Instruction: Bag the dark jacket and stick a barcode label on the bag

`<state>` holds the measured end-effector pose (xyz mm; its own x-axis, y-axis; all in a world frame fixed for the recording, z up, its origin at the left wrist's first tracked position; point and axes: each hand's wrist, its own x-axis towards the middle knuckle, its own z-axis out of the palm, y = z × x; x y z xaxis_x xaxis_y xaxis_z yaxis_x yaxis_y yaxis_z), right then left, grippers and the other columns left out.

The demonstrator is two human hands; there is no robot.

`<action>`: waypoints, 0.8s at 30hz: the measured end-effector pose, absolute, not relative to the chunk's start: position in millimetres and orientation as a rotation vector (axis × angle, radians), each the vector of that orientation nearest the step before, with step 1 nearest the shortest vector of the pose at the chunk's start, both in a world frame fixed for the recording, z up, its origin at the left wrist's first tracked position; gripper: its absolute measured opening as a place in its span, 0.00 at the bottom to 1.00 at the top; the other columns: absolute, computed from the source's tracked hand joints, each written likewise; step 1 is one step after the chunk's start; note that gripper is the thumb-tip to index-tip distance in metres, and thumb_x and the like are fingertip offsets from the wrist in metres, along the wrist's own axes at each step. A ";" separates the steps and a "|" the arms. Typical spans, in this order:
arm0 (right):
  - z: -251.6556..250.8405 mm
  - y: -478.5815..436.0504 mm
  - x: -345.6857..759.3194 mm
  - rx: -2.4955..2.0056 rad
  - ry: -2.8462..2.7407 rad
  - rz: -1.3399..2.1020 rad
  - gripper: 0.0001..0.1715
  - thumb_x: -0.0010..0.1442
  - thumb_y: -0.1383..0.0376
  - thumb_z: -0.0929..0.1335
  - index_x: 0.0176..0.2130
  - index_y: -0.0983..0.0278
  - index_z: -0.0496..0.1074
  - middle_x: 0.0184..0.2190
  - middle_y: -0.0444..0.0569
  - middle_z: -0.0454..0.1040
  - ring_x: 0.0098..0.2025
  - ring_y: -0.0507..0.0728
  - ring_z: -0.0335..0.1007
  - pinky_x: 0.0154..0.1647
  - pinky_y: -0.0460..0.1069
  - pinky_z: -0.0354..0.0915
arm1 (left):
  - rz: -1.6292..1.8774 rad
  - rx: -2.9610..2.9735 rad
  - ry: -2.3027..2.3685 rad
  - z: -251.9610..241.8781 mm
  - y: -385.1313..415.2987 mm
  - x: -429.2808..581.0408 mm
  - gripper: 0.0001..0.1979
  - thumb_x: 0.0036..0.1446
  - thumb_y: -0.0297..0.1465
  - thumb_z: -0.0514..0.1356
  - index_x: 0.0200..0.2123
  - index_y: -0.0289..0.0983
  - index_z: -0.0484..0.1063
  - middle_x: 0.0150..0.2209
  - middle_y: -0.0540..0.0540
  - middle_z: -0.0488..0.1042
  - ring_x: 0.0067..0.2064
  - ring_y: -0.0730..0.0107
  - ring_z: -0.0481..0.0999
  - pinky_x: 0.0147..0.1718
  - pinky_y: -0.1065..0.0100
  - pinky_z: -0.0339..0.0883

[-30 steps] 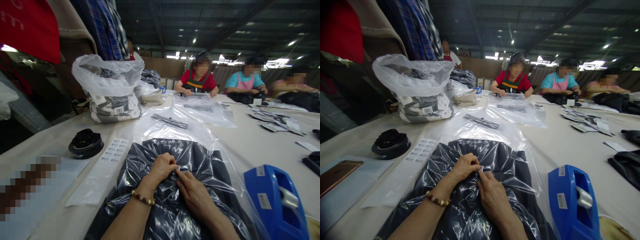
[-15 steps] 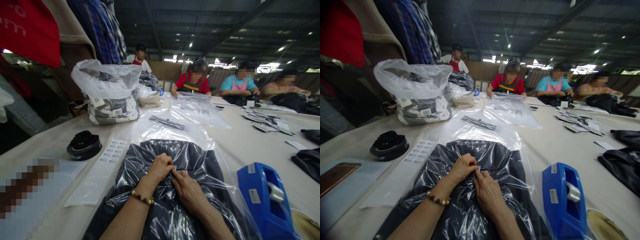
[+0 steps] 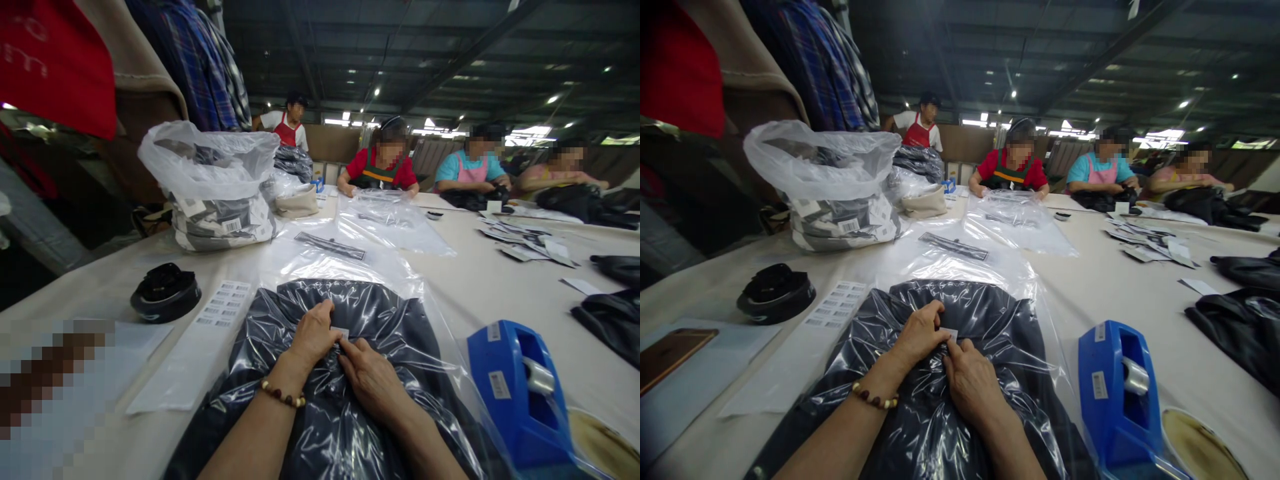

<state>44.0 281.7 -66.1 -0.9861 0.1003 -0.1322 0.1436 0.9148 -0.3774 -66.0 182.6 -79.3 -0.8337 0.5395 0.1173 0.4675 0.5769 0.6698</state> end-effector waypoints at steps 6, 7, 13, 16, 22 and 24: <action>-69.5 283.3 44.5 0.204 2.994 -0.696 0.19 0.66 0.63 0.56 0.54 0.62 0.65 0.39 0.50 0.68 0.40 0.56 0.69 0.40 0.49 0.61 | 1.173 0.730 2.632 -84.5 181.1 -73.1 0.14 0.40 0.18 0.65 0.29 0.37 0.65 0.23 0.58 0.62 0.27 0.74 0.65 0.28 0.72 0.56; -70.6 283.6 44.4 0.209 3.003 -0.718 0.20 0.66 0.63 0.56 0.54 0.62 0.64 0.40 0.50 0.68 0.41 0.57 0.69 0.41 0.49 0.62 | 1.191 0.711 2.608 -84.8 181.0 -74.3 0.14 0.41 0.17 0.65 0.29 0.37 0.65 0.22 0.58 0.62 0.27 0.74 0.65 0.27 0.73 0.56; -74.9 283.6 43.1 0.234 3.001 -0.668 0.26 0.66 0.62 0.57 0.61 0.67 0.56 0.47 0.55 0.68 0.47 0.60 0.68 0.46 0.52 0.62 | 1.269 0.643 2.506 -82.8 179.9 -78.3 0.14 0.39 0.13 0.60 0.27 0.36 0.65 0.21 0.58 0.63 0.25 0.77 0.65 0.26 0.75 0.56; -74.8 281.9 40.4 0.232 2.998 -0.558 0.27 0.66 0.60 0.55 0.62 0.67 0.54 0.46 0.55 0.69 0.46 0.61 0.69 0.44 0.52 0.63 | 1.289 0.633 2.482 -83.5 179.1 -79.7 0.15 0.38 0.12 0.57 0.27 0.36 0.65 0.21 0.57 0.63 0.26 0.77 0.66 0.25 0.76 0.56; -70.4 276.7 33.5 0.183 2.991 -0.340 0.26 0.67 0.58 0.53 0.62 0.58 0.53 0.41 0.53 0.70 0.39 0.59 0.72 0.36 0.50 0.62 | 1.317 0.633 2.487 -85.1 179.0 -80.1 0.14 0.38 0.12 0.55 0.27 0.35 0.66 0.21 0.57 0.64 0.25 0.77 0.65 0.25 0.76 0.56; -69.5 275.6 32.2 0.165 2.998 -0.290 0.24 0.67 0.58 0.53 0.61 0.57 0.55 0.39 0.52 0.70 0.37 0.59 0.73 0.34 0.49 0.62 | 1.322 0.619 2.510 -84.4 180.0 -79.9 0.13 0.40 0.13 0.54 0.27 0.35 0.66 0.21 0.57 0.64 0.25 0.77 0.65 0.25 0.76 0.57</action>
<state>32.2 275.6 -69.5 -0.9862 0.0964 -0.1343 0.1203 0.9757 -0.1832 -79.9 180.0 -84.4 -0.8823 0.4706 -0.0125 0.2559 0.5016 0.8264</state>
